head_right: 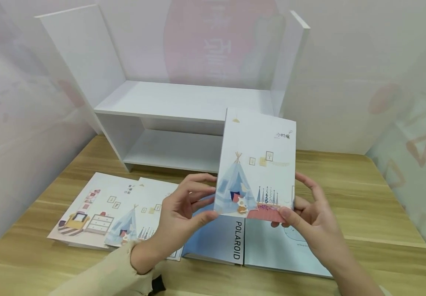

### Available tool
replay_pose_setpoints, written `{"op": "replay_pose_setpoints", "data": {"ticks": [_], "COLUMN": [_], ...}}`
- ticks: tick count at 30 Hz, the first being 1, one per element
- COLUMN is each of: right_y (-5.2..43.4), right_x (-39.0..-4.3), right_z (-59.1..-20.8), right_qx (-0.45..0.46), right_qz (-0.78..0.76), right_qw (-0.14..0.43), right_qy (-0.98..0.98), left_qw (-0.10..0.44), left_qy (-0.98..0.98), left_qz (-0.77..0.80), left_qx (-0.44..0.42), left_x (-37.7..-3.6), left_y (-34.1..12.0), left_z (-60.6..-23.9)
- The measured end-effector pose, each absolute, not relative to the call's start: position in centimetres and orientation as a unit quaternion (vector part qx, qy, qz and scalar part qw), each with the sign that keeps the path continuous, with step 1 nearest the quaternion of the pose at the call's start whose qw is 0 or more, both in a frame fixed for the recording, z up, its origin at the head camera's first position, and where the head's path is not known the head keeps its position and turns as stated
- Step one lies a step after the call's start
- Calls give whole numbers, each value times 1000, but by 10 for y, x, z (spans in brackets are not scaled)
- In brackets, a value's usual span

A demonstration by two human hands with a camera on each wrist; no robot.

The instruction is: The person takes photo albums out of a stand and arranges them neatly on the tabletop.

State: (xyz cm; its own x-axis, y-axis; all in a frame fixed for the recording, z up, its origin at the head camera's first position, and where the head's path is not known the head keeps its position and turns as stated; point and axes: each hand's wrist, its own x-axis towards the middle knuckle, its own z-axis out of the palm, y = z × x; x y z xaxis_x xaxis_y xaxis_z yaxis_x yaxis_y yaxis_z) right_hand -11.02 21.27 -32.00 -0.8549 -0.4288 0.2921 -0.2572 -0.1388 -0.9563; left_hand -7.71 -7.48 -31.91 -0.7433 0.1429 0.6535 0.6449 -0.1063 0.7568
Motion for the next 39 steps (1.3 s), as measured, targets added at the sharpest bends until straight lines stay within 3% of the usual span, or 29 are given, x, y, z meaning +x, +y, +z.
{"op": "replay_pose_setpoints", "data": {"ticks": [31, 39], "right_y": [306, 329], "right_x": [-114, -120], "right_z": [-338, -342], "right_qx": [-291, -287], "right_qz": [-669, -698], "right_qw": [110, 94], "right_qy": [675, 649], "left_qw": [70, 83], "left_qy": [-704, -729], "left_qz": [-648, -615], "left_qx": [-283, -290], "left_x": [-87, -95], "left_y": [-20, 0], "left_z": [-314, -313]}}
